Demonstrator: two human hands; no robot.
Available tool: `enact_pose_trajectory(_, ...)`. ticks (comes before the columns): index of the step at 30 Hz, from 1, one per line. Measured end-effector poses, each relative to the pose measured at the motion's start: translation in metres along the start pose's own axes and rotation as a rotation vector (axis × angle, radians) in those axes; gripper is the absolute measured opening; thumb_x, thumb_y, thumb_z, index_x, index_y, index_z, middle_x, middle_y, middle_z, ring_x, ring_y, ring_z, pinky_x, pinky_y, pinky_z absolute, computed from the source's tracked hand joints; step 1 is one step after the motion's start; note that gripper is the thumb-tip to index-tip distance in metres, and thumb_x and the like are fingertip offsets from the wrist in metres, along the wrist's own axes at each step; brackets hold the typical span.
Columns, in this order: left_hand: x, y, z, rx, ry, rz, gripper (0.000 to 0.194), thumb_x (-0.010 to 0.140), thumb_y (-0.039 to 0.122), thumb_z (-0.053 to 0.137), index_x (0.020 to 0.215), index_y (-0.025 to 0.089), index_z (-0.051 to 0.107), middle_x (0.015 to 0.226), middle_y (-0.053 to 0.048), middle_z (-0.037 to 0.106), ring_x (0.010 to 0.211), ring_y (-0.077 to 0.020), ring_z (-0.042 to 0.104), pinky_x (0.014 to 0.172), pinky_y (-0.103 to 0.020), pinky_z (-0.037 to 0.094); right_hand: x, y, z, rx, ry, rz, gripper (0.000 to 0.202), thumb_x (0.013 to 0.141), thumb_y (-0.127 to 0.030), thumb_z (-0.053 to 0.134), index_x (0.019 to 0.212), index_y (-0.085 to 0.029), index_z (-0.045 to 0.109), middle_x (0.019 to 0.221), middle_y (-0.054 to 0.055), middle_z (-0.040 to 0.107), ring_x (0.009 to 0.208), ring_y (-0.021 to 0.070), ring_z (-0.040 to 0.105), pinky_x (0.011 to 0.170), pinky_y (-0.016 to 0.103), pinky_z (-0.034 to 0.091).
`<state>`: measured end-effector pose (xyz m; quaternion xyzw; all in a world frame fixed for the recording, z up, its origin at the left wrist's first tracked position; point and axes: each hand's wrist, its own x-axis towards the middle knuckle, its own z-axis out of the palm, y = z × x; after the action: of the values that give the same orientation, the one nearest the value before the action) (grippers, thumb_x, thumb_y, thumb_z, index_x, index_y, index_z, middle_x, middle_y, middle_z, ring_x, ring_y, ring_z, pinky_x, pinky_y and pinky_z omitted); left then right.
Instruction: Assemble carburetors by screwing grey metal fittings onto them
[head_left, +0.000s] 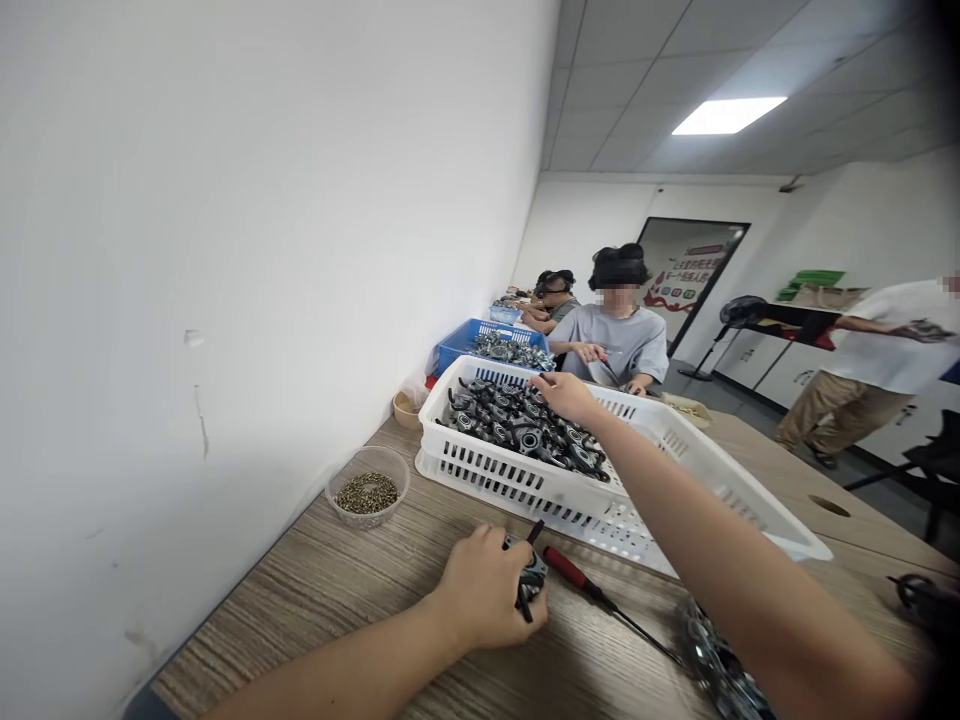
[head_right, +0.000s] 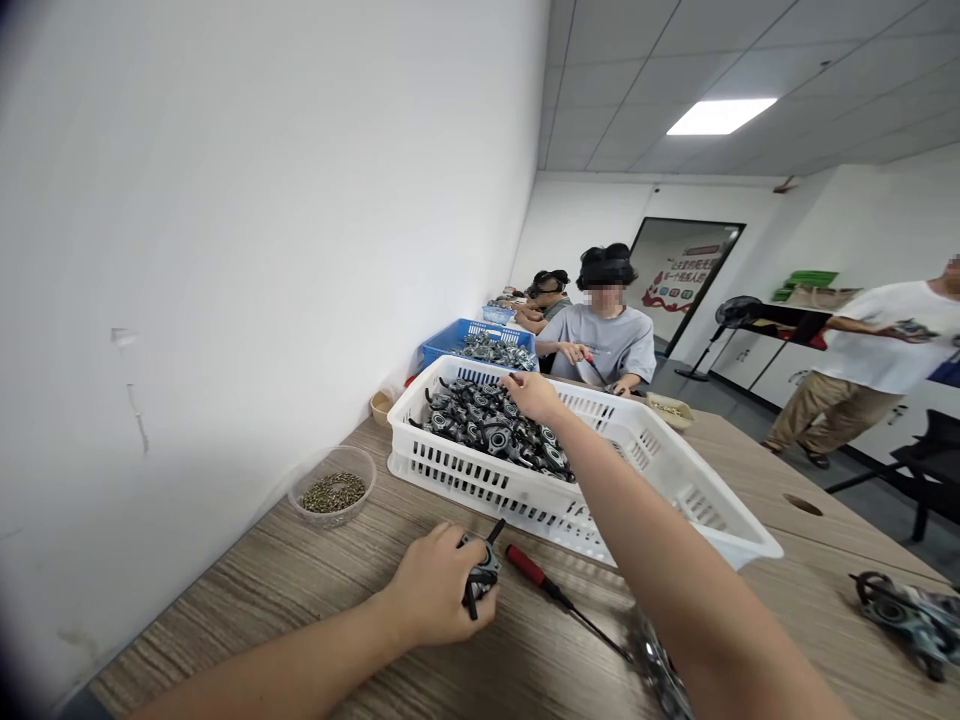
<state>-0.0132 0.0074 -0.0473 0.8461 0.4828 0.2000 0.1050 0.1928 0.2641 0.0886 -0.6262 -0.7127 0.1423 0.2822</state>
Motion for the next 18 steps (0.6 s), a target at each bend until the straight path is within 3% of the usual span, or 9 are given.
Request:
enact_pose_trajectory(4, -0.001, 0.001, -0.006, 0.006, -0.036, -0.005, 0.036, 0.095, 0.055, 0.059, 0.109, 0.023, 0.069, 0.11, -0.013, 0.069, 0.111, -0.0348, 0.068, 0.087, -0.048, 0.065, -0.023, 0.032, -0.036, -0.022, -0.063, 0.021, 0.038, 0.104, -0.051, 0.071, 0.118, -0.015, 0.073, 0.112, 0.006, 0.075, 0.096, 0.0225, 0.073, 0.084, 0.039, 0.064)
enact_pose_trajectory(6, -0.002, 0.002, -0.008, 0.009, -0.044, -0.011, 0.036, 0.095, 0.055, 0.059, 0.11, 0.024, 0.069, 0.112, -0.012, 0.069, 0.112, -0.0344, 0.067, 0.088, -0.047, 0.064, -0.04, 0.047, -0.049, -0.009, -0.115, 0.024, 0.043, 0.097, -0.056, 0.077, 0.11, -0.015, 0.075, 0.095, 0.007, 0.076, 0.085, 0.0209, 0.072, 0.075, 0.033, 0.061)
enact_pose_trajectory(9, -0.002, 0.003, -0.008, 0.011, -0.037, -0.011, 0.035, 0.096, 0.053, 0.059, 0.111, 0.024, 0.069, 0.113, -0.012, 0.07, 0.114, -0.0338, 0.067, 0.091, -0.046, 0.063, -0.067, 0.061, -0.058, 0.014, -0.228, 0.053, 0.049, 0.09, -0.055, 0.085, 0.118, -0.016, 0.074, 0.083, 0.006, 0.075, 0.077, 0.0205, 0.071, 0.069, 0.031, 0.06)
enact_pose_trajectory(13, -0.002, 0.003, -0.008, 0.016, -0.023, -0.018, 0.033, 0.097, 0.052, 0.059, 0.109, 0.023, 0.069, 0.112, -0.013, 0.07, 0.114, -0.0328, 0.067, 0.092, -0.044, 0.061, -0.087, 0.064, -0.045, -0.034, -0.375, 0.099, 0.037, 0.106, -0.046, 0.07, 0.13, -0.018, 0.069, 0.11, 0.008, 0.075, 0.089, 0.0188, 0.073, 0.079, 0.036, 0.065)
enact_pose_trajectory(18, -0.001, 0.004, -0.008, 0.008, -0.02, -0.023, 0.03, 0.097, 0.051, 0.06, 0.107, 0.024, 0.069, 0.111, -0.012, 0.07, 0.113, -0.0319, 0.067, 0.094, -0.044, 0.06, -0.08, 0.05, -0.02, -0.203, -0.475, 0.101, 0.033, 0.106, -0.042, 0.069, 0.131, -0.019, 0.07, 0.134, 0.01, 0.07, 0.111, 0.0249, 0.072, 0.095, 0.044, 0.064)
